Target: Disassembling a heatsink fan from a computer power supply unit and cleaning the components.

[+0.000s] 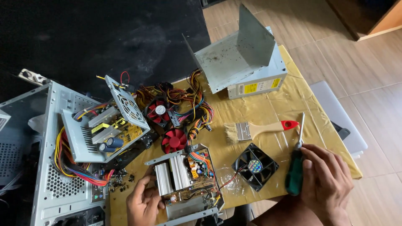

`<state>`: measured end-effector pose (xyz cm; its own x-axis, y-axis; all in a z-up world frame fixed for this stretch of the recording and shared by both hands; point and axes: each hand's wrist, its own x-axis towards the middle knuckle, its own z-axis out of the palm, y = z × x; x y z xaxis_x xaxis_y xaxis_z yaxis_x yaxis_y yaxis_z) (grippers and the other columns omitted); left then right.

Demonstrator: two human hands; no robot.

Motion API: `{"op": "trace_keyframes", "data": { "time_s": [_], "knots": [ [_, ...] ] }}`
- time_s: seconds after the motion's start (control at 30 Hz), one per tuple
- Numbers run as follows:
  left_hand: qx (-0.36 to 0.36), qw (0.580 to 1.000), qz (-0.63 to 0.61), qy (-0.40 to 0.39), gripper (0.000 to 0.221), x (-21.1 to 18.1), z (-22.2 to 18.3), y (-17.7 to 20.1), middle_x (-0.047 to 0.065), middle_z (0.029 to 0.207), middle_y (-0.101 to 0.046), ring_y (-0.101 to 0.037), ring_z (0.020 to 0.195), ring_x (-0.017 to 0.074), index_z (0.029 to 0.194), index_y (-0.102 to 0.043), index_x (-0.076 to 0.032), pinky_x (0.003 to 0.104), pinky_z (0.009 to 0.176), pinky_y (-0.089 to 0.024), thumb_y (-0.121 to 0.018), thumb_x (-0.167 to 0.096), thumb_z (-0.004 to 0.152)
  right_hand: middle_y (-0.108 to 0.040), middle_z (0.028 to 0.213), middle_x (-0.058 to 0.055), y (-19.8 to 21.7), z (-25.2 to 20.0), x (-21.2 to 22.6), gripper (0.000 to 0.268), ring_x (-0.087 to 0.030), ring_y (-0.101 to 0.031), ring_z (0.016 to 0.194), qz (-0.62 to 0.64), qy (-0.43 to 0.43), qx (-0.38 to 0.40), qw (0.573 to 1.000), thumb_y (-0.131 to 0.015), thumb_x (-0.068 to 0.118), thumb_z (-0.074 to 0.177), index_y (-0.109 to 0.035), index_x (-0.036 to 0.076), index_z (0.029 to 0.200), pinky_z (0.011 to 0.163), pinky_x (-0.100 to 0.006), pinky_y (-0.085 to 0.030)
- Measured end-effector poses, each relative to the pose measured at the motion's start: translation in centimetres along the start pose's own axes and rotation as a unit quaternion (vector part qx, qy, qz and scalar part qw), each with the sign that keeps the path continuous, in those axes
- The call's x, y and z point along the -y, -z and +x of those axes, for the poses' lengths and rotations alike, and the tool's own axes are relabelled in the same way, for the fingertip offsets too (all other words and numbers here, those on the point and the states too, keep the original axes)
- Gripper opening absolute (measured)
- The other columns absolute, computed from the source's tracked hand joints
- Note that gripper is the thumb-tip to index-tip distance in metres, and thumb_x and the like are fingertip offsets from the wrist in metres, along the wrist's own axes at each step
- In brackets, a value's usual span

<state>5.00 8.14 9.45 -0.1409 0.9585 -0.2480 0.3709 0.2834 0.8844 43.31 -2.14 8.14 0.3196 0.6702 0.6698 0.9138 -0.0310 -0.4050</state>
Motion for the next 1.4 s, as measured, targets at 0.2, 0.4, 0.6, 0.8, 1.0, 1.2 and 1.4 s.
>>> {"op": "trace_keyframes", "data": {
  "time_s": [0.2, 0.4, 0.6, 0.8, 1.0, 1.2, 1.4],
  "knots": [
    [0.054, 0.991, 0.017, -0.125, 0.048, 3.6, 1.0, 1.2, 0.014, 0.054, -0.067, -0.057, 0.033, 0.0168, 0.135, -0.063, 0.001, 0.028, 0.035, -0.054, -0.065, -0.001, 0.087, -0.076, 0.108, -0.023, -1.3, -0.4, -0.1, 0.028, -0.036, -0.072, 0.097, 0.027, -0.011, -0.043, 0.999, -0.054, 0.007, 0.108, -0.077, -0.008, 0.105, 0.088, -0.045, -0.054],
    [0.052, 0.994, 0.022, -0.091, 0.055, 2.2, 0.7, 0.6, 0.012, 0.098, -0.078, -0.056, 0.040, 0.0184, 0.142, -0.062, -0.005, 0.032, 0.040, -0.056, -0.065, 0.001, 0.088, -0.076, 0.104, -0.027, -2.1, -0.4, 0.2, 0.030, -0.040, -0.072, 0.095, 0.037, -0.019, -0.065, 0.997, -0.055, 0.008, 0.108, -0.075, -0.012, 0.101, 0.085, -0.047, -0.052],
    [0.091, 0.979, 0.069, -0.170, 0.048, -0.9, 0.3, 0.3, 0.002, 0.149, -0.062, -0.058, 0.038, 0.0109, 0.136, -0.063, -0.004, 0.022, 0.037, -0.055, -0.060, 0.000, 0.088, -0.075, 0.103, -0.029, -2.7, -0.7, 0.6, 0.029, -0.041, -0.071, 0.094, 0.047, -0.043, -0.085, 0.994, -0.057, 0.007, 0.105, -0.076, -0.015, 0.101, 0.086, -0.046, -0.050],
    [0.123, 0.963, 0.083, -0.227, 0.036, -1.1, 0.6, 0.5, 0.006, 0.158, -0.052, -0.056, 0.040, 0.0104, 0.125, -0.066, -0.002, 0.022, 0.041, -0.053, -0.057, -0.001, 0.090, -0.076, 0.111, -0.031, -1.8, -0.9, 0.3, 0.028, -0.043, -0.071, 0.100, 0.014, -0.045, -0.009, 0.999, -0.056, 0.004, 0.107, -0.075, -0.016, 0.108, 0.091, -0.049, -0.052],
    [0.051, 0.960, 0.086, -0.261, 0.017, -0.6, 0.3, -0.2, 0.013, 0.146, -0.064, -0.036, 0.044, 0.0048, 0.100, -0.070, -0.003, 0.019, 0.041, -0.035, -0.066, -0.004, 0.084, -0.076, 0.121, -0.029, -1.4, -1.1, 0.6, 0.024, -0.040, -0.071, 0.109, 0.016, -0.073, 0.019, 0.997, -0.055, 0.000, 0.108, -0.074, -0.013, 0.114, 0.099, -0.047, -0.052],
    [0.049, 0.966, 0.071, -0.245, 0.014, -1.1, 0.3, -0.4, 0.013, 0.144, -0.066, -0.034, 0.043, 0.0039, 0.091, -0.070, -0.004, 0.020, 0.041, -0.032, -0.063, 0.001, 0.081, -0.076, 0.125, -0.028, -1.4, -1.8, 0.1, 0.028, -0.040, -0.072, 0.116, 0.005, -0.081, 0.029, 0.996, -0.053, 0.005, 0.111, -0.074, -0.013, 0.116, 0.104, -0.048, -0.053],
    [0.080, 0.963, 0.065, -0.250, 0.021, -1.0, 0.7, 0.5, 0.011, 0.145, -0.065, -0.035, 0.045, 0.0056, 0.101, -0.073, -0.002, 0.021, 0.041, -0.033, -0.070, 0.001, 0.080, -0.075, 0.109, -0.032, -2.6, -1.6, 0.1, 0.035, -0.044, -0.073, 0.105, 0.025, -0.023, -0.032, 0.999, -0.052, 0.006, 0.110, -0.074, -0.020, 0.103, 0.094, -0.047, -0.053]
  ]
}}
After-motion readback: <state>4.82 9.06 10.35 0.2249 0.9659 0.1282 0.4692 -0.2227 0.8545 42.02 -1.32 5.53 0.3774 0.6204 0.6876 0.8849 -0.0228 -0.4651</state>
